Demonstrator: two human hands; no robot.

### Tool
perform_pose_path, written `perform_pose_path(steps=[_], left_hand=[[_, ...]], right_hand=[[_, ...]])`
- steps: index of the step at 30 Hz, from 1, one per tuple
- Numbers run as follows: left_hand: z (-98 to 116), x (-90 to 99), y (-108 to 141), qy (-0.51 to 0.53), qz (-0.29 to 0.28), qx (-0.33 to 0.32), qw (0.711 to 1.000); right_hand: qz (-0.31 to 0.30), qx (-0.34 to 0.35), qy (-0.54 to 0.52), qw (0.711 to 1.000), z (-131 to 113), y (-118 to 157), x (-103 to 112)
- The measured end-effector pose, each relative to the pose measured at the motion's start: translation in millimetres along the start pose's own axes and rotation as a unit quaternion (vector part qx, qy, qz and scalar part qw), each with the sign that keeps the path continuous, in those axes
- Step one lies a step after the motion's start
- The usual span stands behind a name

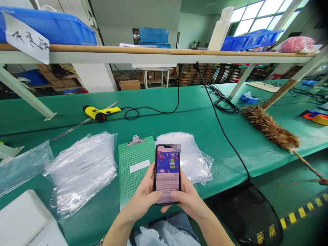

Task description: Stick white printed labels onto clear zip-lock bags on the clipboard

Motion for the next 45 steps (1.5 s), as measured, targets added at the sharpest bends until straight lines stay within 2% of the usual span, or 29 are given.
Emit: perform_pose_path(steps=[7,14,21,23,28,30,33,41,45], left_hand=[[-4.0,1.2,0.3,-0.028,0.01,0.001,1.0],[-2.8,0.9,1.0,-0.027,-0.006,-0.008,1.0],[-7.3,-4.3,0.8,-0.005,-0.01,-0.009,1.0],[-7.7,-3.4,0.9,-0.006,-0.001,-0.013,1.0],[-7.1,2.8,0.7,-0.016,0.004,-0.02,1.0],[-8.0,5.0,0.6,-0.016,0.013,-0.02,1.0],[-10.3,7.2,0.5,-0.006,0.024,-0.017,1.0],[-8.9,7.1,-0.6,0.002,-0.001,-0.038,0.999],[-4.6,4.2,-1.5,0.004,0.002,-0.024,1.0]], right_hand=[[-0.008,0.001,-0.012,1.0,-0.6,0.1,-1.1],[-0.002,-0.016,-0.038,0.999,-0.1,1.6,1.3],[0.046,-0.006,0.055,0.997,-0.8,-2.6,-2.5],[0.03,-0.003,0.037,0.999,-0.9,-1.8,-1.3],[-0.082,0.001,-0.069,0.994,-0.6,3.9,5.1],[-0.101,0.004,-0.077,0.992,-0.6,5.2,6.8],[-0.102,0.001,-0.077,0.992,-1.1,5.2,7.8],[-0.1,-0.014,-0.094,0.99,-2.3,4.1,10.6],[-0.069,-0.017,-0.048,0.996,-4.2,1.4,6.2]])
Point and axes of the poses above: each hand's wrist, its own y-axis away from the middle knuckle, its own x-axis out of the back of the hand, z = x × y, the point moved 1 cm from there along -y, towards the middle knuckle, and after that the axes turned 11 degrees about -z, right-handed, at the moved point
